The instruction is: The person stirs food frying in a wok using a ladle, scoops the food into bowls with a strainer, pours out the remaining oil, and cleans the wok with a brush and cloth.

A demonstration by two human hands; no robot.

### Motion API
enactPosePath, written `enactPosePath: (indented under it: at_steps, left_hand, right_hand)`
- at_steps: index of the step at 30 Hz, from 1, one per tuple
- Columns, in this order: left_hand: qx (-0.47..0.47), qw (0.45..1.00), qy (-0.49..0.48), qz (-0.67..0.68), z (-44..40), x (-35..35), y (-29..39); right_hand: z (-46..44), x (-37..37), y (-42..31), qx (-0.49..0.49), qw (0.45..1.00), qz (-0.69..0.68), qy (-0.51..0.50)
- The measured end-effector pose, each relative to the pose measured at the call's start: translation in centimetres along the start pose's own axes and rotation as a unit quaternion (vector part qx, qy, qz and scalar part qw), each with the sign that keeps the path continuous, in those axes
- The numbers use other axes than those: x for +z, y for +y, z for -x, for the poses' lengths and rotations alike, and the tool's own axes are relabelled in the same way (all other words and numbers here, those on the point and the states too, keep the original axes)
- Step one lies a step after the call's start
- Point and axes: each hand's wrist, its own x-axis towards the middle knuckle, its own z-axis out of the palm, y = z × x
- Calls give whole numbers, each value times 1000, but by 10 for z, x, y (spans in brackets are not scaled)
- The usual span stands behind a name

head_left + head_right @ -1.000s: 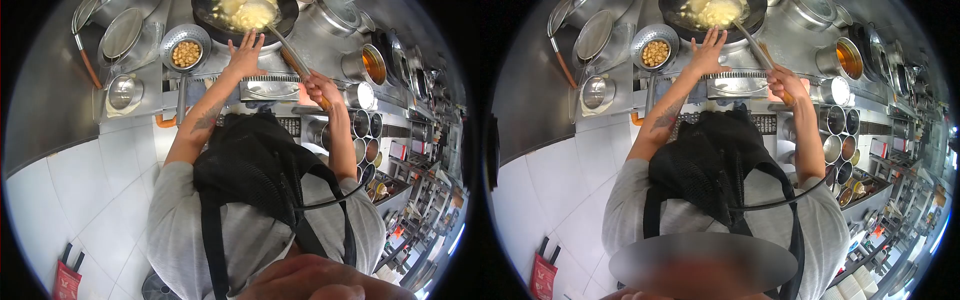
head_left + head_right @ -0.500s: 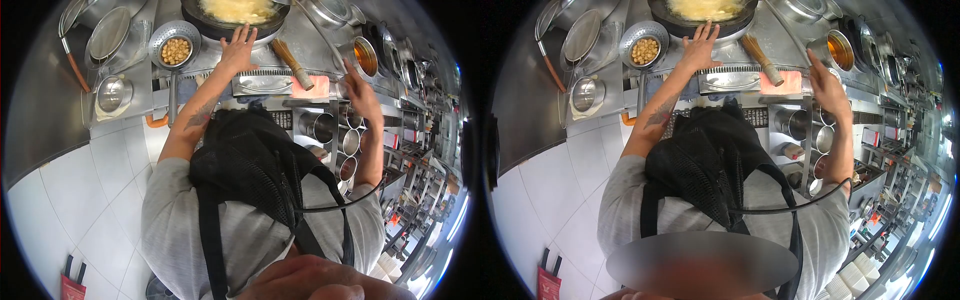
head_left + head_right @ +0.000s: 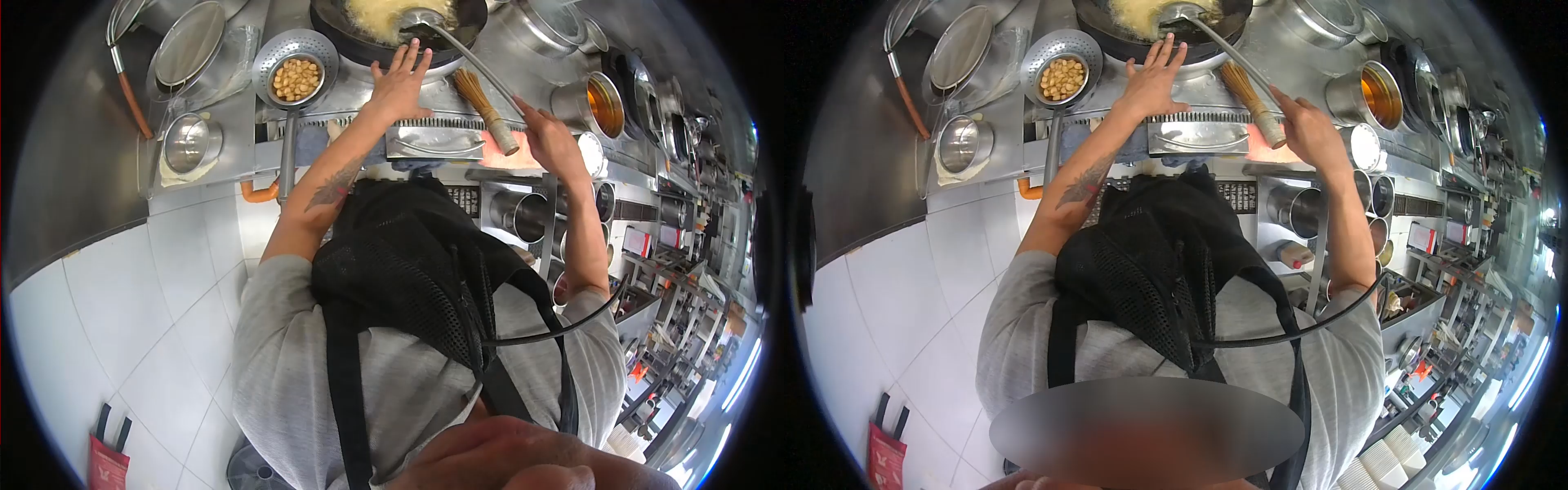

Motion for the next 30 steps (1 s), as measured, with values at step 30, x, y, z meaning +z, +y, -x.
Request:
enactPosePath:
  at_steps: [30]
  left_hand:
    - [-57,998,-30,-13,-2,-6,15]
  right_hand:
    - [-149,100,86,225,876,-417,-89]
